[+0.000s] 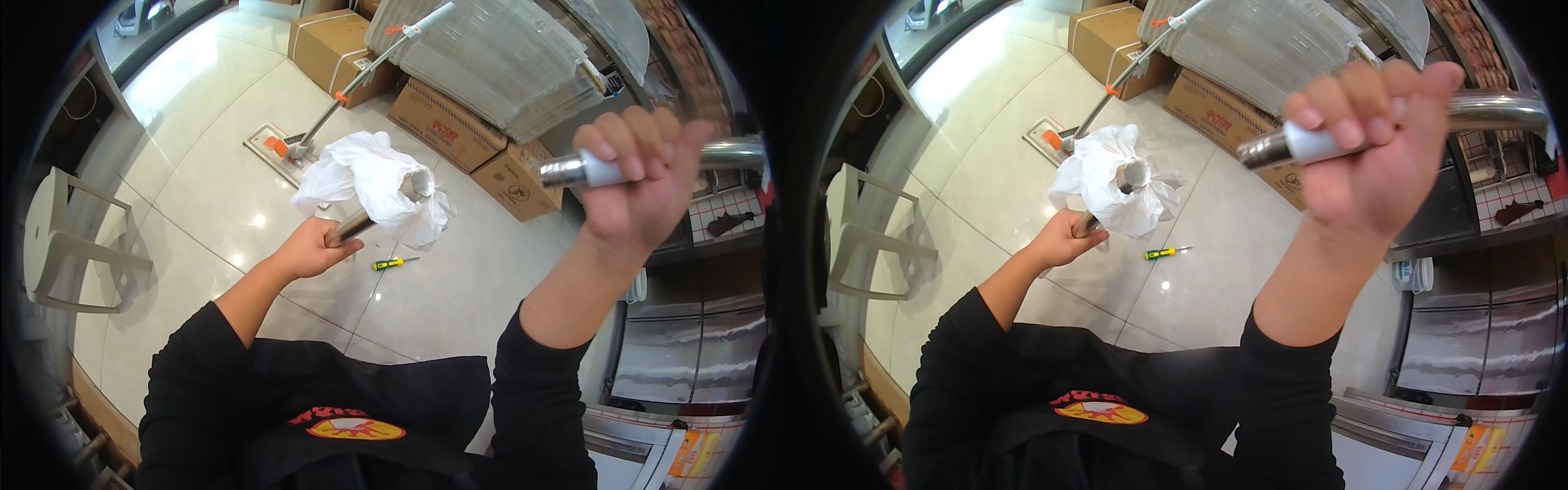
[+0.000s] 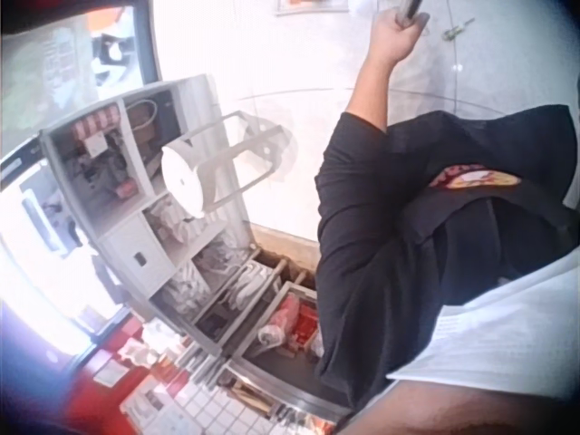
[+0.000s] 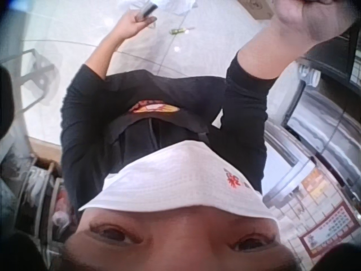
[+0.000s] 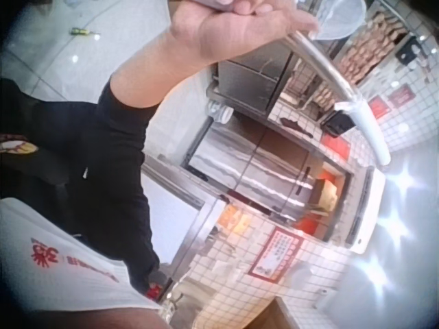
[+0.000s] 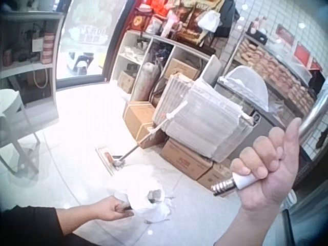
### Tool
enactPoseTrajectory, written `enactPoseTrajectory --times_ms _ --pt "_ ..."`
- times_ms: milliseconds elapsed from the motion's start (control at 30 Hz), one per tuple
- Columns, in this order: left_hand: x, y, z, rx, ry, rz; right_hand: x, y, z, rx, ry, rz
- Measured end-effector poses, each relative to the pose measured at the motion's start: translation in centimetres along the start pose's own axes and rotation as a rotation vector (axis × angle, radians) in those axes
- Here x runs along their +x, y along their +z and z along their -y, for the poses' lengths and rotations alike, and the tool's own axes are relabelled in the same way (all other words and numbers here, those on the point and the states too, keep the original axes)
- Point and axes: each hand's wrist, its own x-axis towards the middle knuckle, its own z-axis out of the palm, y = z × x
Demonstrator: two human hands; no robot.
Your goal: The person assembles a telescopic metal pole by removing plastic wrapping, aligning and screwing together multiple sections, and using a utility knife to trim excess material. The person repeatedly connects and disconnects sections to adjust fit.
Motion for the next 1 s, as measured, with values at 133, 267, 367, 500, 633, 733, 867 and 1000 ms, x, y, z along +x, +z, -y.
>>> enactPoseTrajectory --times_ms 133,267,367,500,633,733,867,1000 --pt "-0.2 -0.2 -0.3 -0.005 0.006 -0.020 -1.3 -0.6 -1.9 0.042 -0.021 -0.034" --pt "-0.8 -0.5 -0.6 -0.013 0.225 -0.111 -3.8 -0.3 -4.6 -0.006 0.104 -0.167" --pt "-1.3 -0.9 -0.7 0.009 0.406 -0.136 -7.9 -0.1 -7.4 -0.048 0.295 -0.304" --pt "-2.2 -1.3 -0.9 0.047 0.465 -0.049 -12.2 0.6 -10.6 -0.019 0.426 -0.266" --pt "-3.5 -1.0 -1.3 -0.064 0.408 0.029 -12.4 1.9 -12.2 0.035 0.459 -0.225" --pt "-4.3 -0.7 -1.6 -0.113 0.411 0.021 -12.0 2.6 -12.4 0.166 0.479 -0.264" --pt "-5.6 0.1 -2.2 -0.291 0.216 -0.024 -11.8 2.9 -13.1 0.053 0.498 -0.264" --pt "-7.4 1.0 -3.2 0.009 0.075 -0.140 -11.9 2.9 -14.2 -0.089 0.503 -0.220"
